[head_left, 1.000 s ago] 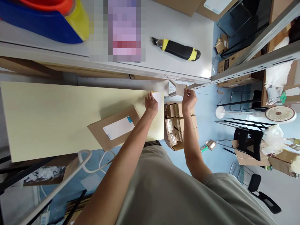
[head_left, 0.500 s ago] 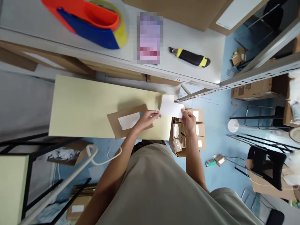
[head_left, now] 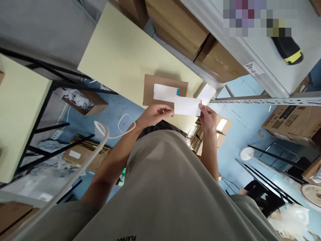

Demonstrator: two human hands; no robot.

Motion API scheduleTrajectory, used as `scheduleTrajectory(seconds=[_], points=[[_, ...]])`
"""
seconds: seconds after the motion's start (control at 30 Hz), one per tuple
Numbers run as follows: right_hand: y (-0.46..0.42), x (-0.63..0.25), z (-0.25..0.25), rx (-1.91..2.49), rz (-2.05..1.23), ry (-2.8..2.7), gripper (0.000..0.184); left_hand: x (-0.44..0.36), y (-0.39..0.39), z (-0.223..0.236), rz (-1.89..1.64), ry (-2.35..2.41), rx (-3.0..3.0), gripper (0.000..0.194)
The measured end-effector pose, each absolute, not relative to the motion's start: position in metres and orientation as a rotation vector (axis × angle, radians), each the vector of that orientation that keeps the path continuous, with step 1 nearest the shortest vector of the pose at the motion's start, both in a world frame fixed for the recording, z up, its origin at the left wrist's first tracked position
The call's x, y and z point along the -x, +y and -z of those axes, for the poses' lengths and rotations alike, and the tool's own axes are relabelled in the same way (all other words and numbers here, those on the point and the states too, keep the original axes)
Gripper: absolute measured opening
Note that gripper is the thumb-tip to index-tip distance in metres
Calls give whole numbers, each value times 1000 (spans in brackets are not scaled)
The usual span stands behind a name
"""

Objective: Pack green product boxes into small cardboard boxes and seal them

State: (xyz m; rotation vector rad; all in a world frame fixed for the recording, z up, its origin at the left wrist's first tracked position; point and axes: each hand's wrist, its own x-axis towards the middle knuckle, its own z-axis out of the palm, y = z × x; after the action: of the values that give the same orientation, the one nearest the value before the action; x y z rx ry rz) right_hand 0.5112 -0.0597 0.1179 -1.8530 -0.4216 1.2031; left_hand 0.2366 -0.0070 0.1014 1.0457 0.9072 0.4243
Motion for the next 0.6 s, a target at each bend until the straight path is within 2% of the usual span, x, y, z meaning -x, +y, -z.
scheduleTrajectory(seconds=[0.43,0.6], points=[[-59,-483,-101,2028,-1335,-881,44,-210,-53,-97,-589,1052,-945,21],[-67,-452,-128,2016,-1089,-1310,31,-206,-65,-105,-681,1101,-988,21]])
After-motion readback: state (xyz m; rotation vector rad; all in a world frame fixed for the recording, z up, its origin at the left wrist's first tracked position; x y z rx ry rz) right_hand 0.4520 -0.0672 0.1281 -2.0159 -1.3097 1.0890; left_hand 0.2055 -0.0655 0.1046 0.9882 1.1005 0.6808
